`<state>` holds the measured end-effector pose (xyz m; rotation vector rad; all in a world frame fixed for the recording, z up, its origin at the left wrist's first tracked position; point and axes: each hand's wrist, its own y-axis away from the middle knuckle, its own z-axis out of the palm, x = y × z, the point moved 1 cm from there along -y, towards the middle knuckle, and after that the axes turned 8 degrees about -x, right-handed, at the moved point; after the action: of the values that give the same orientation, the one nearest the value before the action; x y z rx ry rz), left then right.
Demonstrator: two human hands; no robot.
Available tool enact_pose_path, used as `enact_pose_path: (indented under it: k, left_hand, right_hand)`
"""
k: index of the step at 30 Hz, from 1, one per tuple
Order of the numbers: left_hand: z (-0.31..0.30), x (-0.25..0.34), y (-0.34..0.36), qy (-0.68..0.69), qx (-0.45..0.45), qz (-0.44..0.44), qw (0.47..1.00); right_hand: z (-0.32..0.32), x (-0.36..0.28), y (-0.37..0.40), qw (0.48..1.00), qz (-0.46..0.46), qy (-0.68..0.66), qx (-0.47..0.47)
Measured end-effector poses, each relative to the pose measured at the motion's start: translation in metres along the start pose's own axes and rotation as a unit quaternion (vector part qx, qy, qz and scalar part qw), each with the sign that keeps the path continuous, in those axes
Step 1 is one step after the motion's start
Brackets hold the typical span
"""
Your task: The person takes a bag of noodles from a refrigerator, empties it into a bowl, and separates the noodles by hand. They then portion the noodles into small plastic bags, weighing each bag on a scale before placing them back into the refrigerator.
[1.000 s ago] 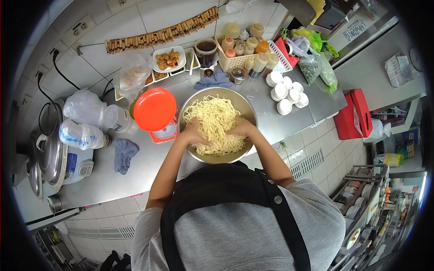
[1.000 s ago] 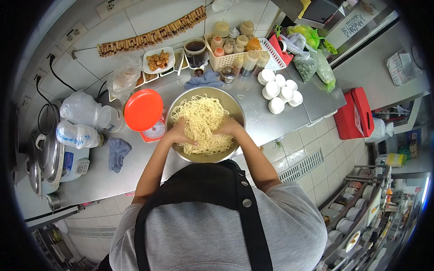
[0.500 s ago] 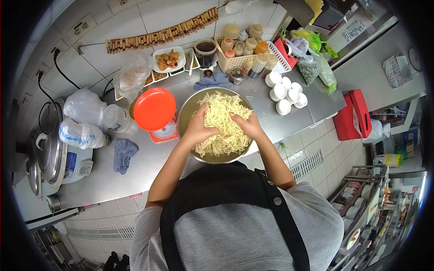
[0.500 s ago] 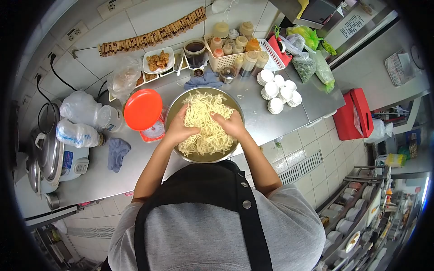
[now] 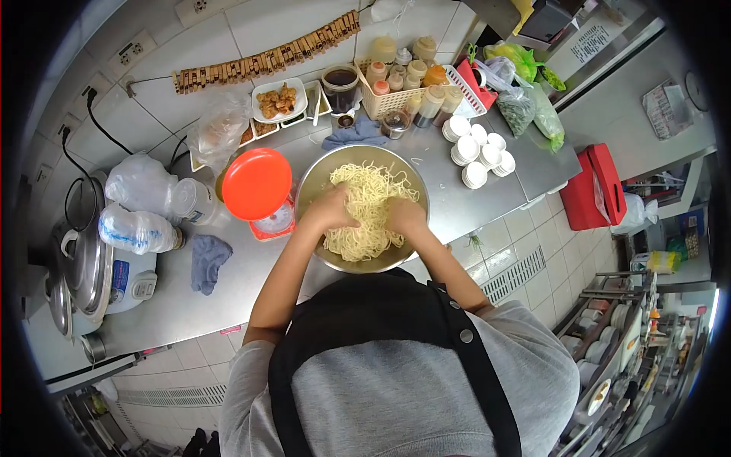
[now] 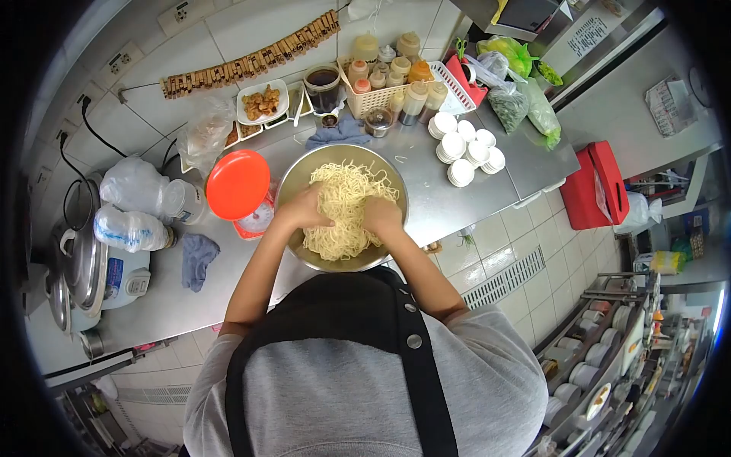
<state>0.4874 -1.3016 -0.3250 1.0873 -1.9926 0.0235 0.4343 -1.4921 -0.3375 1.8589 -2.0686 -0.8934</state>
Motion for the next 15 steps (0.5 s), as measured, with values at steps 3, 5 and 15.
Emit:
enact_pose_path:
  k: [3,5,15]
  left_hand:
    - [0.025,-0.025,-0.013,-0.076,0.039,-0.029,0.996]
    - [0.043,-0.038,-0.02,-0.074,0.063,-0.016,0.995]
    - [-0.027,0.046,0.024,0.294,0.151,0.209,0.921]
  right_hand:
    - [0.041,-0.002,-0.015,0.984,-0.031,0.11,0.136]
    - [0.042,0.004,-0.025,0.978,-0.044,0.105,0.177]
    - [-0.037,0.0,0.041,0.917,-0.2,-0.241,0.249]
